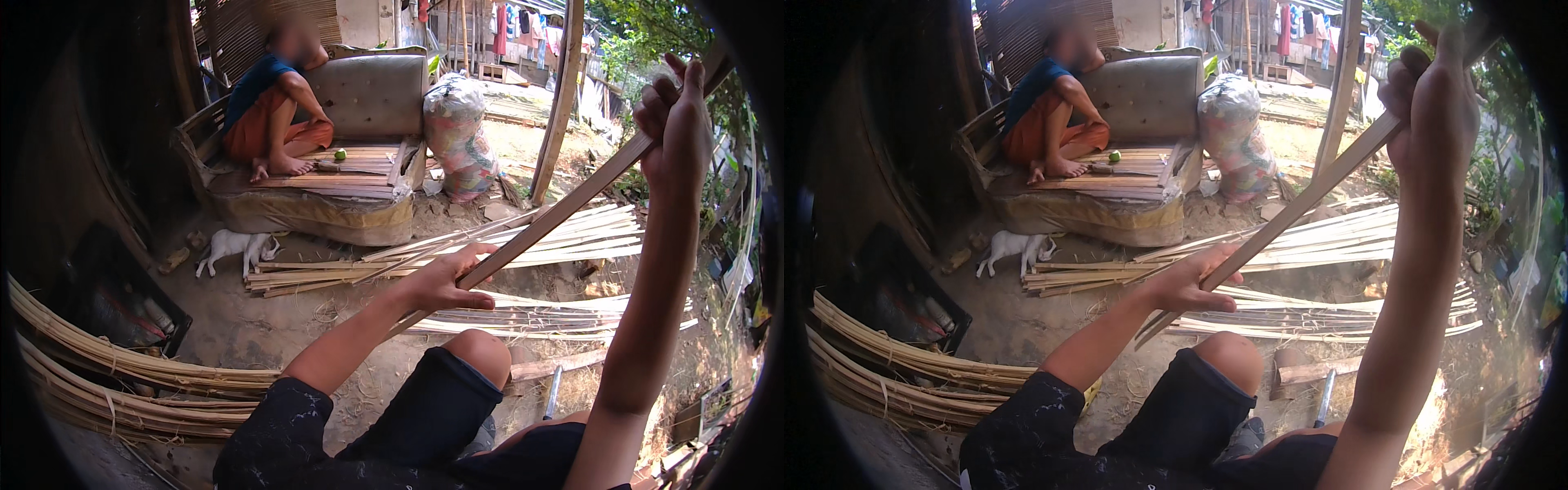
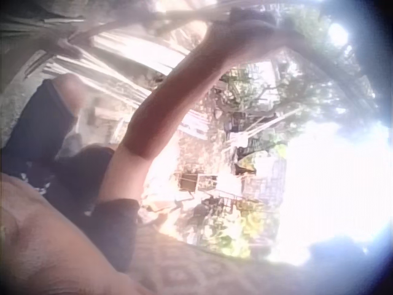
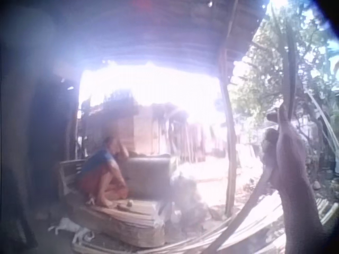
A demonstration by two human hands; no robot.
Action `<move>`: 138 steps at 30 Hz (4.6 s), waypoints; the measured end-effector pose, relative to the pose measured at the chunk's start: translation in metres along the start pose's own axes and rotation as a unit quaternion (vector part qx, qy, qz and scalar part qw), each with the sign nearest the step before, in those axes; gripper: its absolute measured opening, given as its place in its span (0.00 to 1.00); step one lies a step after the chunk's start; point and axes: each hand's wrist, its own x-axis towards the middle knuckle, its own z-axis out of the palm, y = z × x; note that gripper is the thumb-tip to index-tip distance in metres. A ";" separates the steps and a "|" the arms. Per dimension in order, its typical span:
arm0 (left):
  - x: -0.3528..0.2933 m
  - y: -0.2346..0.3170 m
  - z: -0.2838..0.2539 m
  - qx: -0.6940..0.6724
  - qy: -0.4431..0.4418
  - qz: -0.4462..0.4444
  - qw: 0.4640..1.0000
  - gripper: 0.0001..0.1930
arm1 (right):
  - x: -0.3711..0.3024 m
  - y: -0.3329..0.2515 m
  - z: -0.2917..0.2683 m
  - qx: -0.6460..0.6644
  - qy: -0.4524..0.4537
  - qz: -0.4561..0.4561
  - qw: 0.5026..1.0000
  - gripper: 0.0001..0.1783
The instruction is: The person sits on the ground and uses a machete to split long bamboo strips into thinner pieces. They repeatedly strike the bamboo against a wooden block, then separate and stack the resulting strips.
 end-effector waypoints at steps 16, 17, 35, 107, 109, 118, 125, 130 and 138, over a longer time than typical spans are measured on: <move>-0.043 -0.071 0.026 -0.028 0.300 -0.053 0.952 0.09 | -0.112 0.117 0.057 0.024 -0.171 0.167 0.971 0.24; -0.043 -0.081 0.030 -0.022 0.288 -0.070 0.955 0.09 | -0.119 0.123 0.051 0.040 -0.180 0.202 0.962 0.24; -0.037 -0.101 0.065 -0.130 0.249 -0.001 0.960 0.17 | -0.098 0.138 -0.028 0.019 -0.092 0.283 0.954 0.39; -0.014 -0.007 0.025 0.189 0.116 -0.126 0.967 0.18 | -0.079 0.165 -0.142 -0.072 0.073 0.343 0.934 0.25; -0.018 -0.011 0.025 0.190 0.169 -0.108 0.961 0.18 | -0.079 0.163 -0.143 -0.058 0.074 0.345 0.934 0.25; -0.026 -0.016 0.015 0.022 0.186 -0.125 0.974 0.16 | -0.073 0.155 -0.132 0.082 0.108 0.349 0.927 0.39; -0.017 -0.017 0.024 0.089 0.190 -0.043 0.977 0.18 | -0.067 0.135 -0.114 0.148 0.088 0.303 0.937 0.49; -0.007 -0.017 0.029 0.259 0.240 0.027 0.935 0.26 | -0.067 0.117 -0.100 0.169 0.113 0.326 0.923 0.47; -0.001 -0.029 0.040 0.480 0.258 0.124 0.829 0.22 | -0.068 0.094 -0.074 0.146 0.152 0.300 0.931 0.45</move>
